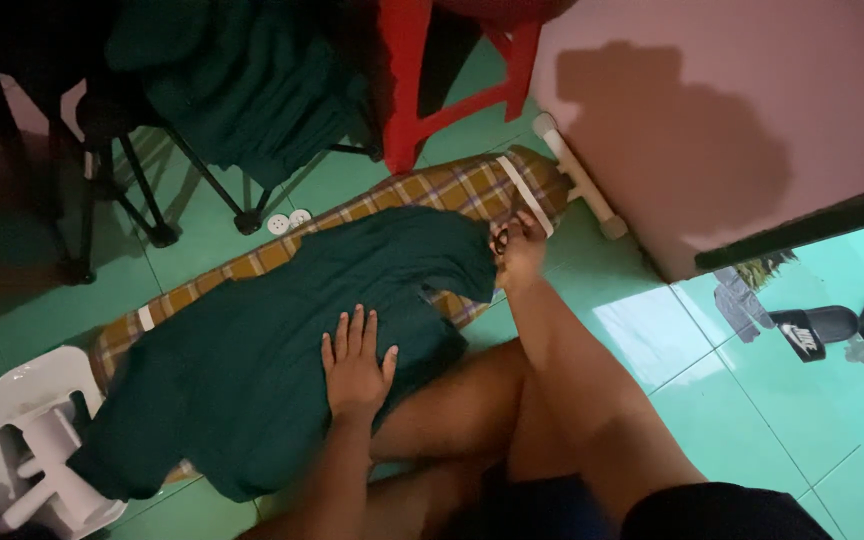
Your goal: Using a lint roller to clean a green t-shirt on an ironing board
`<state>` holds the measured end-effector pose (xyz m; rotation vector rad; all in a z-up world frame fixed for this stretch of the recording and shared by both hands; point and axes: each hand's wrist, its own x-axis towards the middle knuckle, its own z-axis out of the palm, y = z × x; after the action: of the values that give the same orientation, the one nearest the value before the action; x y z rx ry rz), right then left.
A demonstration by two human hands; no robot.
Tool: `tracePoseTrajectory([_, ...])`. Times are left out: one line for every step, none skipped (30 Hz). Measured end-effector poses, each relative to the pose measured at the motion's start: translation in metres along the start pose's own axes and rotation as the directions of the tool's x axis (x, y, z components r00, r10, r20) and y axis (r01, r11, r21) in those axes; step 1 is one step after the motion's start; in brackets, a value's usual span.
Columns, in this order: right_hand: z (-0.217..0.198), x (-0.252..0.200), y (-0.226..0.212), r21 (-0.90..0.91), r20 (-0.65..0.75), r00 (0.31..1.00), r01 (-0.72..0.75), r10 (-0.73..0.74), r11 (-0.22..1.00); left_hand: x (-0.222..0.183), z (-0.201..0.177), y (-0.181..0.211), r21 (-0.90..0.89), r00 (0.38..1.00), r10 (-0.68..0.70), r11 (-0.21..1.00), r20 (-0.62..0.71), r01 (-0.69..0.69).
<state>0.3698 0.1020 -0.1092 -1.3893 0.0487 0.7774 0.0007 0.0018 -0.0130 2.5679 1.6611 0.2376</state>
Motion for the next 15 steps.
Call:
tracePoseTrajectory([-0.005, 0.015, 0.014, 0.000, -0.001, 1.000, 0.000, 0.000, 1.000, 0.000, -0.001, 0.000, 0.000, 1.000, 0.001, 1.000, 0.000, -0.001])
tracePoseTrajectory([-0.009, 0.029, 0.028, 0.016, -0.010, 1.000, -0.016, 0.017, 1.000, 0.001, -0.003, 0.000, -0.005, 0.999, 0.002, 1.000, 0.035, -0.002])
tracePoseTrajectory([-0.015, 0.044, 0.042, 0.032, -0.020, 0.999, -0.033, 0.033, 0.999, 0.001, -0.004, 0.000, -0.010, 0.997, 0.005, 1.000, 0.071, -0.004])
tracePoseTrajectory([-0.003, -0.014, -0.014, 0.031, -0.022, 0.999, -0.033, 0.033, 0.999, 0.000, -0.004, 0.001, -0.011, 0.997, 0.005, 1.000, 0.072, -0.004])
tracePoseTrajectory([0.014, -0.079, -0.068, -0.279, 0.012, 1.000, 0.020, -0.017, 0.960, 0.000, -0.003, 0.001, -0.013, 0.999, -0.001, 1.000, 0.038, 0.001])
tracePoseTrajectory([0.026, -0.156, -0.121, -0.560, 0.060, 0.997, 0.078, -0.054, 0.825, 0.000, -0.003, 0.002, -0.016, 1.000, -0.007, 1.000, 0.004, 0.007])
tracePoseTrajectory([0.021, -0.143, -0.107, -0.561, 0.061, 0.997, 0.080, -0.055, 0.824, 0.000, -0.003, 0.001, -0.017, 1.000, -0.008, 1.000, 0.003, 0.008])
tracePoseTrajectory([0.017, -0.129, -0.095, -0.487, 0.079, 0.997, 0.036, 0.003, 0.873, 0.001, -0.003, 0.001, -0.015, 1.000, -0.004, 1.000, -0.005, 0.004])
tracePoseTrajectory([0.012, -0.116, -0.082, -0.411, 0.101, 0.993, -0.012, 0.059, 0.912, 0.001, -0.003, 0.001, -0.014, 1.000, 0.001, 1.000, -0.011, -0.001])
tracePoseTrajectory([0.000, -0.088, -0.059, -0.412, 0.100, 0.993, -0.011, 0.058, 0.911, 0.000, -0.002, 0.001, -0.016, 1.000, 0.002, 1.000, -0.011, -0.002])
tracePoseTrajectory([-0.011, -0.060, -0.036, -0.391, -0.028, 0.997, 0.049, -0.065, 0.919, 0.000, 0.000, 0.001, 0.009, 1.000, -0.001, 1.000, -0.013, 0.001])
tracePoseTrajectory([-0.022, -0.031, -0.014, -0.378, -0.155, 0.970, 0.116, -0.186, 0.919, -0.001, 0.002, 0.000, 0.033, 1.000, -0.004, 0.999, -0.014, 0.005])
tracePoseTrajectory([-0.032, -0.022, -0.017, -0.379, -0.158, 0.969, 0.117, -0.188, 0.918, 0.001, -0.002, 0.001, 0.030, 1.000, -0.001, 1.000, -0.014, 0.002])
tracePoseTrajectory([-0.043, -0.013, -0.021, -0.659, -0.106, 0.979, 0.061, -0.172, 0.750, 0.002, -0.006, 0.002, 0.010, 1.000, -0.006, 1.000, 0.016, 0.006])
tracePoseTrajectory([-0.053, -0.005, -0.023, -0.868, -0.063, 0.989, 0.014, -0.137, 0.496, 0.003, -0.010, 0.003, -0.009, 0.999, -0.010, 1.000, 0.046, 0.011])
